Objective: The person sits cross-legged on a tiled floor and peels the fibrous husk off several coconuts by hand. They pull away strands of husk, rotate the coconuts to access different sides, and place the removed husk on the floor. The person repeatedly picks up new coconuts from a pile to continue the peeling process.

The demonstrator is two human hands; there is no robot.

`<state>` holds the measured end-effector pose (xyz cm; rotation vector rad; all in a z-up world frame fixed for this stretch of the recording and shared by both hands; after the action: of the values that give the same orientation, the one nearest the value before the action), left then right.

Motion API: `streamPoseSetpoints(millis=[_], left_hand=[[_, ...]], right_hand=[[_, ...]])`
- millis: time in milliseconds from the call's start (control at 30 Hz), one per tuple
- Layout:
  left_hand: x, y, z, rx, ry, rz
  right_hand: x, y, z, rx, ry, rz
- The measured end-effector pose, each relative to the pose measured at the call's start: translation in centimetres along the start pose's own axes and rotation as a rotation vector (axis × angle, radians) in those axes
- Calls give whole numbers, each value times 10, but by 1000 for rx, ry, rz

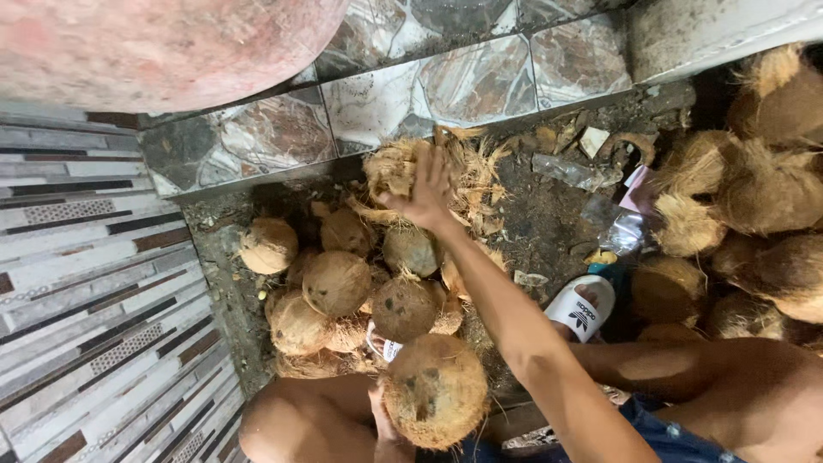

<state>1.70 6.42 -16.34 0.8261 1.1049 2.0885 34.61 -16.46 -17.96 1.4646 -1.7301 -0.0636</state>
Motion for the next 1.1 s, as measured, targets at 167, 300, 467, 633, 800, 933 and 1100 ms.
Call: streamPoseSetpoints(millis=[167,300,467,633,800,933,1100], left_hand=[[-41,55,27,284,101,92],[-64,76,57,407,87,233],[-29,30,7,414,205,93],[2,-19,-7,-2,-167,119],[-35,52,41,173,280,33],[-12,47,30,332,247,-73],[-14,40,29,-123,299,-546]], right_hand=[[-45,-11,18,111,403,-65],[-56,-14,28,158,365,-3],[-78,-28,33,171,555,28],[-83,-34,29,248,787,96],[-71,-35,22,125,645,-50],[-32,-19,8,19,530,-277],[29,34,13,438,29,-39]])
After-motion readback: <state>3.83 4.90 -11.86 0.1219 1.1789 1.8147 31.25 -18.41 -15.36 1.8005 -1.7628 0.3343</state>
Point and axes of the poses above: each hand's wrist, its own y-axis away from the middle knuckle, its own x-axis out of the back of the hand, z = x × y, the point moved 4 cm from there along -y, towards the middle knuckle, and after that the axes turned 15 degrees about z, right-handed, at the moved point
